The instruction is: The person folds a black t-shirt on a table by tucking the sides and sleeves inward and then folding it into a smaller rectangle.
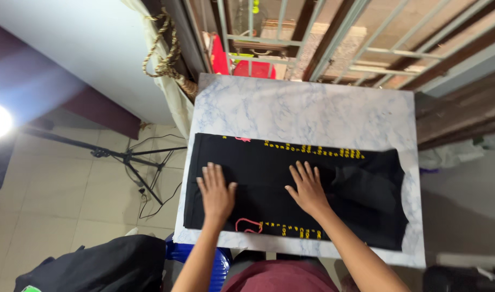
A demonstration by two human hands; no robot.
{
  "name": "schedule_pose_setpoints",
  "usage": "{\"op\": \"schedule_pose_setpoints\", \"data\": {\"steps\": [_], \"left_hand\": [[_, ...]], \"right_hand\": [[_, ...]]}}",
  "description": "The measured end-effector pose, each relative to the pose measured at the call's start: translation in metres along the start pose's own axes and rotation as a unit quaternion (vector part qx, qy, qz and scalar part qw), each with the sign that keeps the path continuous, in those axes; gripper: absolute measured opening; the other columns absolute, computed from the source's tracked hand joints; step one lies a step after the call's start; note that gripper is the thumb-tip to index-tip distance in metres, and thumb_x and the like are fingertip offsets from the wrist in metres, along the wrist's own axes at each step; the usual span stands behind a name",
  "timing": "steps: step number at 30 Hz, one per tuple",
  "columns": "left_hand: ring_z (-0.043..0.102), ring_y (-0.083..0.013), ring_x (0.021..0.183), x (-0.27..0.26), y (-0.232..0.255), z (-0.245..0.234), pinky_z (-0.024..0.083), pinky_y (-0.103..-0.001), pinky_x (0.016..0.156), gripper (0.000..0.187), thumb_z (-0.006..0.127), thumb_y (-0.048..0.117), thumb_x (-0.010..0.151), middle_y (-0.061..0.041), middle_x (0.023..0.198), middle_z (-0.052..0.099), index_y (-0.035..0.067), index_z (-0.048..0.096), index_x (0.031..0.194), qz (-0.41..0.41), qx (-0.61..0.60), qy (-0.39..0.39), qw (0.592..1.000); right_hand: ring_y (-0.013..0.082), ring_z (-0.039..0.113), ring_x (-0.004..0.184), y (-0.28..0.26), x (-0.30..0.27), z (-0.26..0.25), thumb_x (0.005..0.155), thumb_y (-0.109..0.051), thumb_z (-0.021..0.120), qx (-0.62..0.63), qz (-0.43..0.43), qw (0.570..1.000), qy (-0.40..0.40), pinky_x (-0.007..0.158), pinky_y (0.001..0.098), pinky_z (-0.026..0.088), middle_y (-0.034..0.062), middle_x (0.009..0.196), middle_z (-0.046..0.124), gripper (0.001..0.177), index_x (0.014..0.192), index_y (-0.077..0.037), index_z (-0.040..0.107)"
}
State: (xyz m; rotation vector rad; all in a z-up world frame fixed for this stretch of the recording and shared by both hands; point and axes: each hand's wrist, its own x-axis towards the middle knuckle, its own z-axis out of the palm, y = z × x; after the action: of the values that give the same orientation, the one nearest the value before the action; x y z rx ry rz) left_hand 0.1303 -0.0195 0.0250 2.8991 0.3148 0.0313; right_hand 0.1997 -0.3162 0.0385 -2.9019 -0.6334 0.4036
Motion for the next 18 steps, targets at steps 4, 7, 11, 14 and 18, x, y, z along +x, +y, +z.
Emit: {"op": "schedule_pose_setpoints", "data": {"steps": [4, 7, 11, 14, 18], "left_hand": [[0.019, -0.0437, 0.152, -0.028, 0.061, 0.007, 0.013, -0.058, 0.121, 0.075, 0.06, 0.037, 0.096, -0.028, 0.162, 0.024, -0.005, 0.033, 0.152, 0.119, -0.088, -0.042, 0.988], [0.021, -0.0435, 0.151, -0.04, 0.097, 0.015, 0.014, -0.059, 0.121, 0.07, 0.062, 0.029, 0.094, -0.027, 0.162, 0.027, -0.003, 0.037, 0.152, 0.183, -0.117, -0.073, 0.973], [0.023, -0.0427, 0.151, -0.039, 0.136, 0.022, 0.014, -0.059, 0.122, 0.061, 0.061, 0.026, 0.096, -0.024, 0.159, 0.032, 0.0, 0.043, 0.148, 0.236, -0.126, -0.094, 0.959], [0.034, -0.0389, 0.147, -0.033, 0.163, 0.024, 0.021, -0.055, 0.121, 0.055, 0.061, 0.022, 0.096, -0.02, 0.154, 0.044, 0.002, 0.048, 0.146, 0.256, -0.19, -0.109, 0.942], [0.049, -0.0352, 0.136, -0.022, 0.202, 0.025, 0.036, -0.05, 0.114, 0.05, 0.063, 0.021, 0.097, -0.015, 0.143, 0.056, 0.004, 0.051, 0.143, 0.234, -0.27, -0.126, 0.926]], "right_hand": [[0.0357, 0.033, 0.147, -0.003, -0.054, 0.005, 0.096, -0.03, 0.06, 0.062, -0.047, 0.995, 0.063, 0.123, 0.0525, 0.021, 0.0164, 0.152, 0.046, 0.053, 0.143, -0.007, 0.054], [0.0337, 0.037, 0.145, 0.004, -0.091, 0.004, 0.096, -0.025, 0.061, 0.072, -0.03, 0.995, 0.07, 0.123, 0.0526, 0.022, 0.0154, 0.149, 0.051, 0.042, 0.134, -0.008, 0.062], [0.0325, 0.041, 0.143, 0.036, -0.128, -0.006, 0.096, -0.022, 0.06, 0.088, 0.005, 0.989, 0.122, 0.122, 0.0507, 0.026, 0.0147, 0.146, 0.055, 0.04, 0.132, -0.006, 0.065], [0.0323, 0.048, 0.137, 0.071, -0.146, -0.015, 0.095, -0.021, 0.062, 0.088, 0.067, 0.978, 0.177, 0.119, 0.0503, 0.033, 0.0126, 0.139, 0.061, 0.037, 0.13, -0.007, 0.066], [0.031, 0.061, 0.122, 0.127, -0.16, -0.019, 0.098, -0.02, 0.063, 0.195, 0.227, 0.932, 0.204, 0.105, 0.0447, 0.049, 0.012, 0.126, 0.067, 0.034, 0.129, -0.007, 0.067]]}}
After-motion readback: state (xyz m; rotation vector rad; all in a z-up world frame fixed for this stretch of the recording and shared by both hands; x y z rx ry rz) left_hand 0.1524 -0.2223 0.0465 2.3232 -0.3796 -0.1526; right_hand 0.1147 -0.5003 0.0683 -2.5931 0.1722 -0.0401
